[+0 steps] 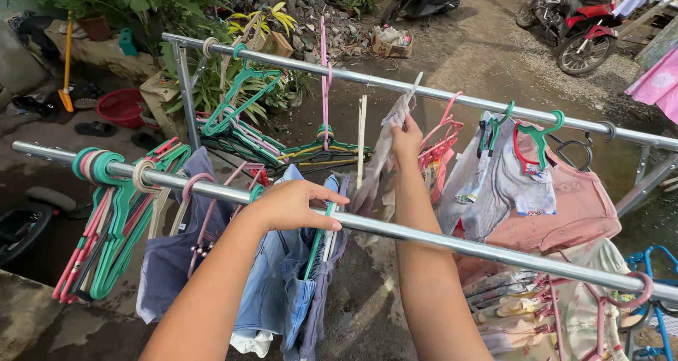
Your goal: The person takes various items of clothing from a laundry basket and hangs them on a drying rack using plastic hangers.
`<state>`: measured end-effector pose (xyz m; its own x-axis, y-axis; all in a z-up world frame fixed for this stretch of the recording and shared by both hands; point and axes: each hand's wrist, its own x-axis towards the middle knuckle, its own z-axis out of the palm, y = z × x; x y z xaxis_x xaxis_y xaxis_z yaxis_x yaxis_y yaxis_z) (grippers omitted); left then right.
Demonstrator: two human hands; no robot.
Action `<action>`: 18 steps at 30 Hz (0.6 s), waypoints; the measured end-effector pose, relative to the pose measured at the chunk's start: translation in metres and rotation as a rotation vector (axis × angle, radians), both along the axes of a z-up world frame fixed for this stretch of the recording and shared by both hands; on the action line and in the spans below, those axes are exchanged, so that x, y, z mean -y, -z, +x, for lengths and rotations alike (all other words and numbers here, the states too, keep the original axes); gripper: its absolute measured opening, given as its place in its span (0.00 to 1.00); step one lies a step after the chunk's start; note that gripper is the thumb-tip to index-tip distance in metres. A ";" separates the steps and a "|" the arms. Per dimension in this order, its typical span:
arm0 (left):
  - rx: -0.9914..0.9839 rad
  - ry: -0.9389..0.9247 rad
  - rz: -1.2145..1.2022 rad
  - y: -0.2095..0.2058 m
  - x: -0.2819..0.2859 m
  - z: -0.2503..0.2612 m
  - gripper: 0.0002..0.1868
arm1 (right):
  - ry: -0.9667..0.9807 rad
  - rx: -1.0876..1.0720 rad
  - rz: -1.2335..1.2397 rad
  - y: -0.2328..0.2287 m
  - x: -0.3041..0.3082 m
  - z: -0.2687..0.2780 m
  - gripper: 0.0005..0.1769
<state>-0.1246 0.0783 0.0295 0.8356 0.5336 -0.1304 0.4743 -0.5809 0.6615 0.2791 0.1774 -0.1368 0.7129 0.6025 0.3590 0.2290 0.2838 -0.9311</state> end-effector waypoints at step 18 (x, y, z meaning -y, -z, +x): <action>0.332 0.174 -0.131 0.025 -0.013 -0.004 0.31 | -0.159 0.031 -0.344 0.049 0.162 -0.156 0.16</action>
